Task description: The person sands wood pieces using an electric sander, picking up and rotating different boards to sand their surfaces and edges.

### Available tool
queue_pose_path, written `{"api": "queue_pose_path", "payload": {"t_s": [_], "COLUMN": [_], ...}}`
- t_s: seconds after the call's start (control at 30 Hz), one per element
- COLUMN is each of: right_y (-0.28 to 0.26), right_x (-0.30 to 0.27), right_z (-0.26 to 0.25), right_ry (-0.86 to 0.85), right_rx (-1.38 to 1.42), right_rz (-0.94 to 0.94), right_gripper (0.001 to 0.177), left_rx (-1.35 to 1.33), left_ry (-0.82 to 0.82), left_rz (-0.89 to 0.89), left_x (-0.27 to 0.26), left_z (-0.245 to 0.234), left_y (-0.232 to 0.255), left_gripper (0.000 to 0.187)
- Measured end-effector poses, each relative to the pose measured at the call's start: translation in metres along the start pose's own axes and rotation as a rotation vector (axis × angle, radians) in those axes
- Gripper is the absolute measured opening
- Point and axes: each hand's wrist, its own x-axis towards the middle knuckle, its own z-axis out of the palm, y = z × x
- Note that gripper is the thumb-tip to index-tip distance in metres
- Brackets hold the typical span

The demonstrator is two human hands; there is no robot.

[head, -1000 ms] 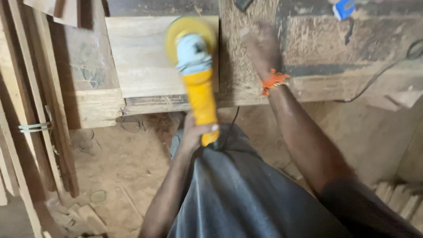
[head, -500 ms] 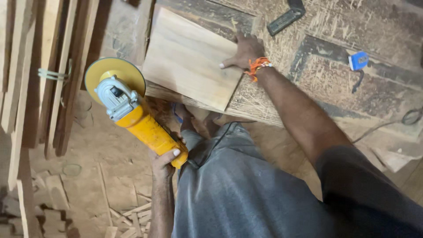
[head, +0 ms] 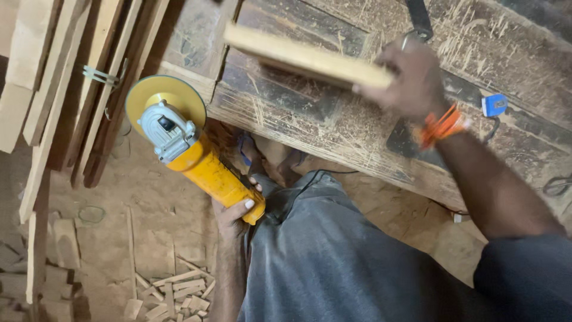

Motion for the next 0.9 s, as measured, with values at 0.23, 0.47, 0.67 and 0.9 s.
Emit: {"api": "queue_pose_path", "payload": {"t_s": [0.23, 0.47, 0.67, 0.9], "right_y": [-0.056, -0.072, -0.088, -0.108], "right_x": [-0.108, -0.087, -0.089, -0.058], "right_z": [0.146, 0.195, 0.181, 0.209], "right_ry": [0.131, 0.03, 0.171, 0.136], "right_rx": [0.028, 0.041, 0.312, 0.382], "right_rz": [0.034, 0.336, 0.602, 0.598], "right_gripper": [0.036, 0.078, 0.119, 0.116], "left_rx": [0.072, 0.129, 0.102, 0.088], "left_ry": [-0.035, -0.043, -0.004, -0.023], "left_rz": [0.033, 0.014, -0.029, -0.077], "left_x": [-0.002, -0.003, -0.005, 0.003], "left_z": [-0.013, -0.021, -0.014, -0.011], "left_y": [0.007, 0.008, 0.008, 0.011], "left_gripper": [0.067, 0.063, 0.064, 0.063]}}
